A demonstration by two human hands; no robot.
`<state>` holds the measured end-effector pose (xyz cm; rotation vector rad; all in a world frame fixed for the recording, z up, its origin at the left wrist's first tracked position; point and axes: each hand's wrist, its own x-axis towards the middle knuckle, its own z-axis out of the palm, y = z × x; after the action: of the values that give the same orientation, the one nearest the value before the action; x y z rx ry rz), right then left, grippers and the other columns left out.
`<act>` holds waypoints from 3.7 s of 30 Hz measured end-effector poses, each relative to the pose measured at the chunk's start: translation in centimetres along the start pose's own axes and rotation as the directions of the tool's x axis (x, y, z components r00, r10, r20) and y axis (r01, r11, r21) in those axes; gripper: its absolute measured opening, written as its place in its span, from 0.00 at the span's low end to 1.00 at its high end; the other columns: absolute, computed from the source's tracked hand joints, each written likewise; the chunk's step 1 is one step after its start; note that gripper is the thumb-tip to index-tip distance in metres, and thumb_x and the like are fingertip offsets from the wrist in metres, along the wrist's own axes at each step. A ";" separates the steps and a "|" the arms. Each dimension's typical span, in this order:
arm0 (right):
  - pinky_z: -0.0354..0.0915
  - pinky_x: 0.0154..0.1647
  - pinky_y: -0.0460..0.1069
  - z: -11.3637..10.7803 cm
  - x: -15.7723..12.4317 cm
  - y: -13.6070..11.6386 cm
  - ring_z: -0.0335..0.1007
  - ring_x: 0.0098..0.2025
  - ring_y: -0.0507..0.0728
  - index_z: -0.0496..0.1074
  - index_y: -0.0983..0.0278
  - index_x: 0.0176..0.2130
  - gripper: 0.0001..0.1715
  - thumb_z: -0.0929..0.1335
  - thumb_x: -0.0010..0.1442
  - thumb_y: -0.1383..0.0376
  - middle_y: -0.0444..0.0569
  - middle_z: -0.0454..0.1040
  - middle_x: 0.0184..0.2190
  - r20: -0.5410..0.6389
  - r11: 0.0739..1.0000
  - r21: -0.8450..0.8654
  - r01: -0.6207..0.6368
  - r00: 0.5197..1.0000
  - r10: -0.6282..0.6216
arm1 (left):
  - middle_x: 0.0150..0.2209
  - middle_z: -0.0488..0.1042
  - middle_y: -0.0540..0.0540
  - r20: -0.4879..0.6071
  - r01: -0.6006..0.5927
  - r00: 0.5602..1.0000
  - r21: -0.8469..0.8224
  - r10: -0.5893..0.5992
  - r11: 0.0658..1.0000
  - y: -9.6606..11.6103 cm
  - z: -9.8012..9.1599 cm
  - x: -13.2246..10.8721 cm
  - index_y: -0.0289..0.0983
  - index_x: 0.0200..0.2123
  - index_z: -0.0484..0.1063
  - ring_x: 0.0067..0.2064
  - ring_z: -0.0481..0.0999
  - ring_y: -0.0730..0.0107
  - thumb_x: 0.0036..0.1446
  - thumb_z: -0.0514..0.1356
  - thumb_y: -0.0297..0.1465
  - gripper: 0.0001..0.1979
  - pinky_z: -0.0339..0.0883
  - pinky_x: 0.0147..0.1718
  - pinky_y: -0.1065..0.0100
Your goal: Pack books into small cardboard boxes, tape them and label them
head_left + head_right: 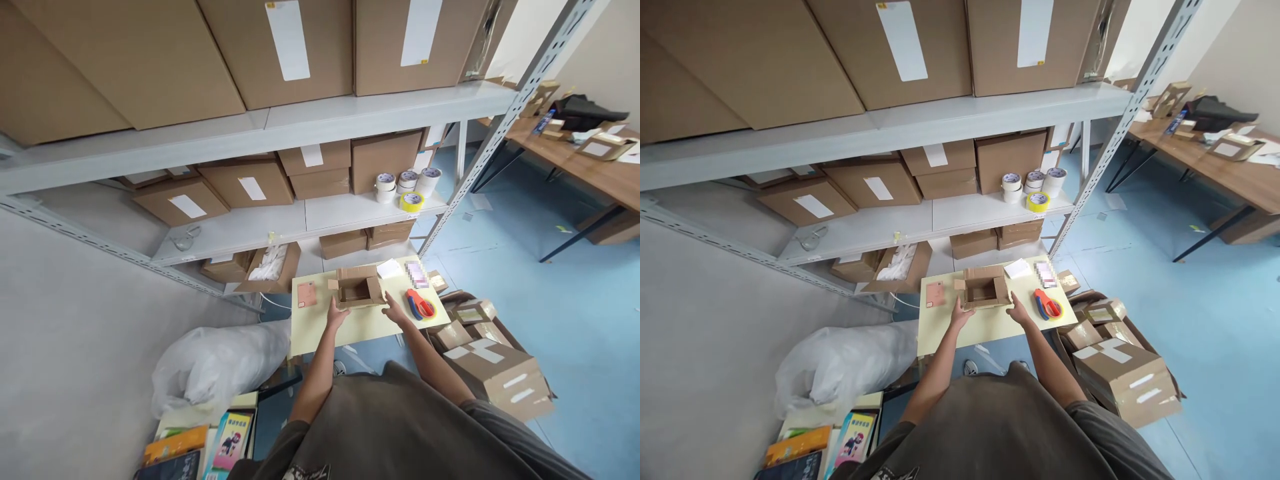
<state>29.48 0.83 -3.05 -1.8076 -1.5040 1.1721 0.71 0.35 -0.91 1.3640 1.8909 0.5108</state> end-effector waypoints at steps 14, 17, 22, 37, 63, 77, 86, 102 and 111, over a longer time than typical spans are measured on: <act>0.66 0.69 0.60 3.5 3.4 -9.5 0.74 0.61 0.64 0.80 0.62 0.58 0.29 0.64 0.60 0.71 0.54 0.80 0.59 0.074 0.967 -0.154 0.202 0.979 -0.192 | 0.62 0.76 0.35 0.256 -0.371 0.919 0.298 0.301 0.879 5.6 -0.9 3.2 0.39 0.59 0.77 0.73 0.62 0.49 0.66 0.61 0.35 0.20 0.50 0.73 0.51; 0.66 0.68 0.60 4.9 3.1 -9.1 0.74 0.62 0.64 0.80 0.61 0.57 0.28 0.64 0.62 0.71 0.54 0.80 0.59 0.118 0.960 -0.169 0.225 0.971 -0.207 | 0.75 0.58 0.35 0.291 -0.324 0.928 0.331 0.231 0.886 2.3 -1.2 3.4 0.39 0.65 0.72 0.79 0.45 0.42 0.57 0.70 0.38 0.33 0.47 0.74 0.46; 0.68 0.66 0.60 8.1 3.7 -9.6 0.75 0.60 0.66 0.81 0.67 0.54 0.27 0.66 0.57 0.73 0.59 0.81 0.56 0.228 0.945 -0.220 0.242 0.955 -0.192 | 0.81 0.30 0.44 0.363 -0.338 0.905 0.302 0.220 0.891 -1.0 -0.5 3.5 0.44 0.66 0.69 0.80 0.38 0.39 0.53 0.74 0.42 0.38 0.60 0.69 0.44; 0.56 0.73 0.64 5.8 3.2 -8.8 0.52 0.76 0.70 0.71 0.62 0.66 0.32 0.69 0.65 0.65 0.62 0.63 0.72 -0.054 0.847 -0.530 -0.044 0.998 0.018 | 0.81 0.28 0.49 0.307 -0.365 0.910 0.273 0.279 0.890 -2.0 0.8 2.9 0.44 0.57 0.73 0.79 0.44 0.44 0.61 0.70 0.33 0.22 0.68 0.66 0.47; 0.63 0.65 0.64 0.4 15.1 -4.7 0.61 0.69 0.72 0.54 0.57 0.77 0.46 0.68 0.65 0.62 0.65 0.58 0.72 0.074 0.874 -0.483 -0.057 0.992 0.105 | 0.81 0.32 0.38 0.125 -0.172 0.983 0.390 0.133 0.905 6.7 2.1 12.1 0.39 0.57 0.74 0.73 0.64 0.47 0.65 0.65 0.29 0.18 0.71 0.61 0.54; 0.64 0.70 0.65 1.4 11.0 -4.0 0.64 0.70 0.68 0.70 0.64 0.64 0.33 0.62 0.63 0.59 0.60 0.69 0.67 -0.162 0.936 -0.051 0.348 0.922 -0.352 | 0.76 0.58 0.43 -0.292 -0.167 0.929 0.213 0.226 0.963 4.1 1.6 3.2 0.44 0.64 0.73 0.76 0.58 0.54 0.68 0.60 0.33 0.22 0.58 0.72 0.50; 0.66 0.69 0.65 6.7 8.8 -9.6 0.64 0.71 0.68 0.67 0.62 0.68 0.37 0.65 0.63 0.55 0.60 0.66 0.70 0.096 0.865 -0.025 0.501 0.863 -0.496 | 0.68 0.71 0.38 -0.517 -0.122 0.851 -0.029 0.090 0.992 -3.2 -6.0 -2.4 0.40 0.65 0.72 0.72 0.65 0.56 0.65 0.58 0.28 0.25 0.59 0.72 0.50; 0.58 0.75 0.62 38.2 -8.5 -24.6 0.62 0.73 0.64 0.69 0.64 0.68 0.35 0.66 0.64 0.61 0.58 0.68 0.70 0.637 0.662 -0.001 0.750 0.510 -0.578 | 0.69 0.69 0.38 -0.734 0.211 0.519 -0.386 -0.437 0.898 -31.6 -23.4 -19.1 0.40 0.71 0.64 0.72 0.65 0.56 0.67 0.59 0.36 0.30 0.59 0.72 0.52; 0.55 0.76 0.62 53.1 -13.8 -29.2 0.57 0.76 0.65 0.66 0.64 0.71 0.40 0.67 0.62 0.63 0.57 0.64 0.73 0.792 0.644 -0.072 0.761 0.436 -0.427 | 0.70 0.69 0.38 -0.630 0.248 0.573 -0.475 -0.524 0.844 -40.7 -27.2 -21.1 0.40 0.70 0.66 0.72 0.66 0.55 0.69 0.60 0.39 0.28 0.58 0.72 0.55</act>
<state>-31.31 -12.26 -1.65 -0.7262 -2.7734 1.2515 -42.27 -31.11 -4.11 0.4466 2.5027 1.2360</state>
